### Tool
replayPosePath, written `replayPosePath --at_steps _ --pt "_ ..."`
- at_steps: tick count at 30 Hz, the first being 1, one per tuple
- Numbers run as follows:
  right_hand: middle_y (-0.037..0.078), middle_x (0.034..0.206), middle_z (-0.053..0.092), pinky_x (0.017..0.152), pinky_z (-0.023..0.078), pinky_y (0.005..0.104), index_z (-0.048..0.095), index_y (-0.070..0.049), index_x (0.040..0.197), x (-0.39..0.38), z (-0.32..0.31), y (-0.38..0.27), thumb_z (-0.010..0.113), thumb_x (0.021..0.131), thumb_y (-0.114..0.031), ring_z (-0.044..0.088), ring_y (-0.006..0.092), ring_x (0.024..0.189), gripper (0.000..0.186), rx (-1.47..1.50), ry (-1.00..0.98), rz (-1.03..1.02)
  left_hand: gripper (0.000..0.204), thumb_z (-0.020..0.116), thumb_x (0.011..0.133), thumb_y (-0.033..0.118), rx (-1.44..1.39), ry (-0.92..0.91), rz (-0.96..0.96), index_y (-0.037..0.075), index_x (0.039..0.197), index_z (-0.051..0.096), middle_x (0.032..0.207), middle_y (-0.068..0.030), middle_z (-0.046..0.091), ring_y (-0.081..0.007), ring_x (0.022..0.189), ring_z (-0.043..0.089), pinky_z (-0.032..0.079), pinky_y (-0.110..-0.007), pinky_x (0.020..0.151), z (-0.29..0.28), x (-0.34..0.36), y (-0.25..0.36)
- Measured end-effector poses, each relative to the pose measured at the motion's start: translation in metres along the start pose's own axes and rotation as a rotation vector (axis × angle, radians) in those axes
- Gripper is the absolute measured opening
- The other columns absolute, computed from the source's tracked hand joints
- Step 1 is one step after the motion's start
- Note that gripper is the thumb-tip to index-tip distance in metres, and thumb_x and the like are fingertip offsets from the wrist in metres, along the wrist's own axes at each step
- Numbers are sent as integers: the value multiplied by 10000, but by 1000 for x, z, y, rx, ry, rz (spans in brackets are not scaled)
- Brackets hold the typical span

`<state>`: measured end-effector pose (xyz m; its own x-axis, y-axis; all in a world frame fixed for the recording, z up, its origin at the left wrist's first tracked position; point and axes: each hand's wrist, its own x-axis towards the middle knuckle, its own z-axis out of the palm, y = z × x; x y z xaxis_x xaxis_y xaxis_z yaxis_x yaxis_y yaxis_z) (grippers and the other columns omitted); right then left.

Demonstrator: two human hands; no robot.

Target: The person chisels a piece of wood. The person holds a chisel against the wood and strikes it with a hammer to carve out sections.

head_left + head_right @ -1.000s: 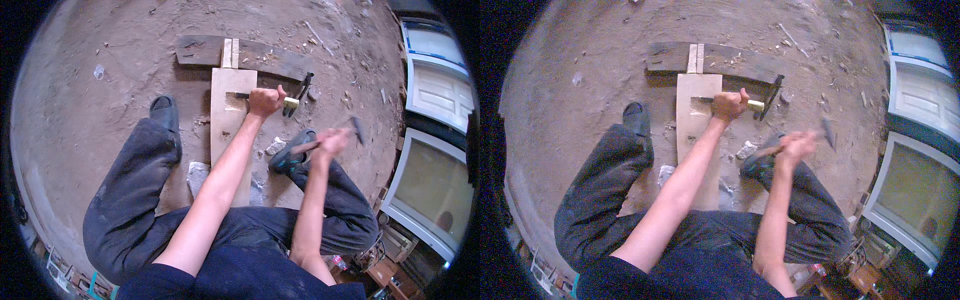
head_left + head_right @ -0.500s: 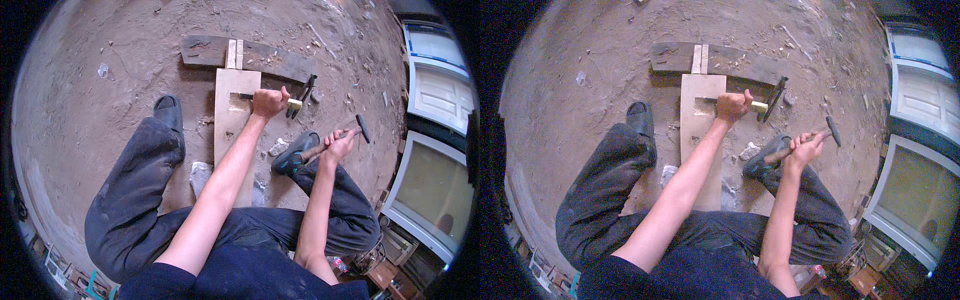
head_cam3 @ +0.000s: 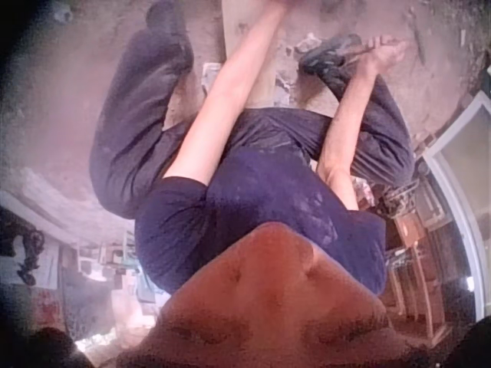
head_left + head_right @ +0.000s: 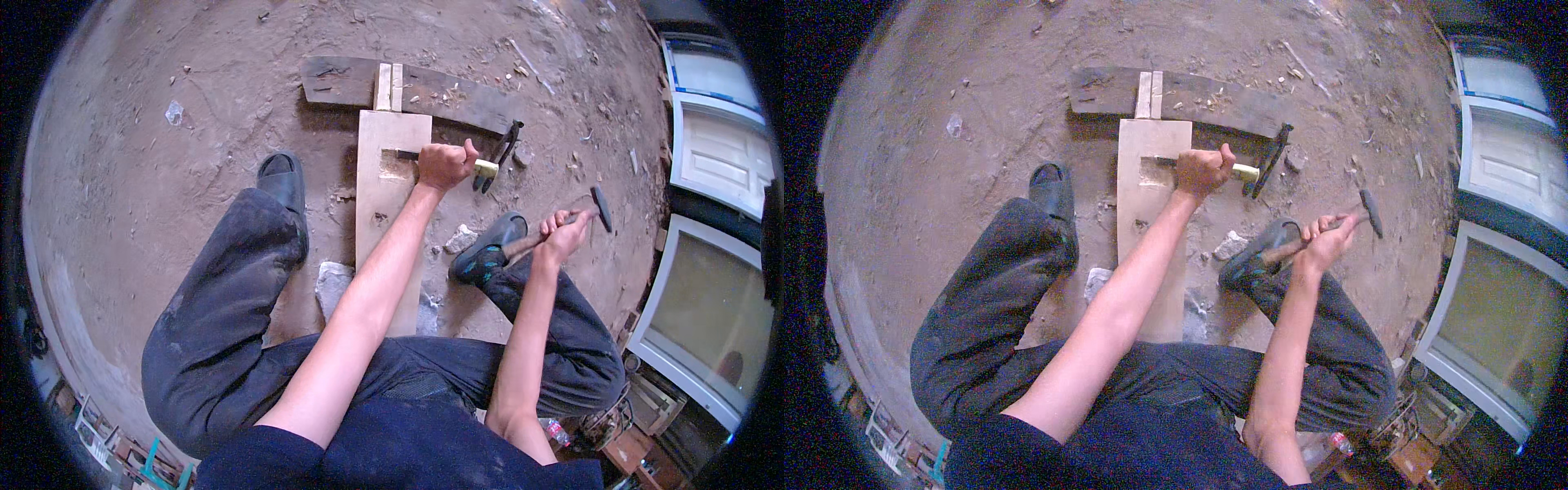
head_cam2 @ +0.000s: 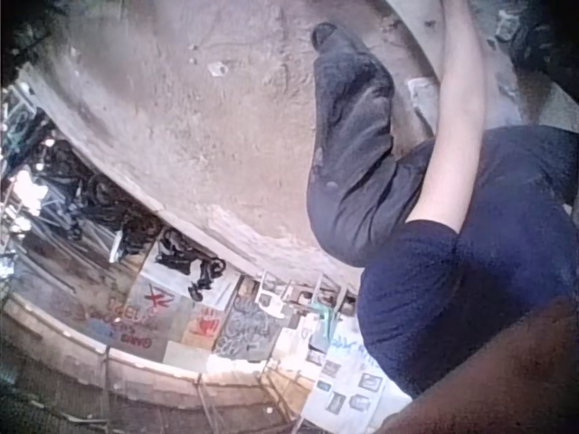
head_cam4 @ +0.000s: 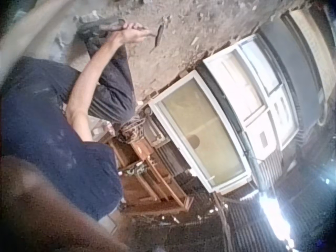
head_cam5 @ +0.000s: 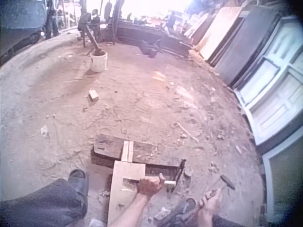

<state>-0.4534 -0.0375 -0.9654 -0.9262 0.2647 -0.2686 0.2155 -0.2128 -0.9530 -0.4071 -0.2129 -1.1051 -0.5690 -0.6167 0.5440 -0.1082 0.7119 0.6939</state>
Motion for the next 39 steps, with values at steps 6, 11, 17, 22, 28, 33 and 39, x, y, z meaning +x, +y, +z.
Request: replayPosePath --at_steps 6,11,17,22,28,33,39 --pt "-28 556 368 336 217 230 452 -152 873 3 -18 28 450 970 -432 286 66 389 297 -661 -604 749 503 564 879 198 6 -10 -5 104 393 477 403 -103 491 -279 326 500 400 -401 361 -2 -6 -3" --pt "-32 556 350 333 213 235 452 -151 870 14 -34 21 441 965 -471 262 65 379 335 -358 -439 512 530 550 898 250 -17 -23 -22 91 398 475 407 -107 493 -286 333 504 399 -421 372 -1 3 -2" --pt "-29 596 357 364 251 226 447 -142 853 6 -16 22 440 978 -444 297 67 420 327 -59 -81 123 528 542 902 275 24 -24 -59 94 407 508 405 -111 498 -294 343 521 418 -429 379 -2 1 1" --pt "-44 574 338 349 237 220 441 -148 855 -7 -2 34 434 982 -441 273 56 405 320 -303 -389 443 522 541 901 268 34 -25 -52 96 409 514 407 -117 501 -295 342 523 421 -426 377 2 2 -1" --pt "-39 588 338 346 222 221 454 -129 881 1 -3 1 438 981 -449 277 51 415 335 -263 -411 415 536 525 911 268 22 -32 -50 93 405 506 406 -112 498 -286 343 520 422 -418 382 -4 2 1" --pt "-21 574 345 358 259 237 406 -144 838 -1 9 29 414 986 -440 319 78 422 331 17 -8 31 538 526 911 271 -5 -75 -76 88 405 503 412 -115 504 -287 345 523 423 -419 384 -1 0 1" --pt "-32 548 349 352 235 215 451 -149 850 10 -6 21 457 972 -434 312 55 417 310 -572 -509 629 526 538 903 240 13 -65 -44 86 402 500 429 -124 520 -289 348 534 425 -421 382 -4 7 -3"
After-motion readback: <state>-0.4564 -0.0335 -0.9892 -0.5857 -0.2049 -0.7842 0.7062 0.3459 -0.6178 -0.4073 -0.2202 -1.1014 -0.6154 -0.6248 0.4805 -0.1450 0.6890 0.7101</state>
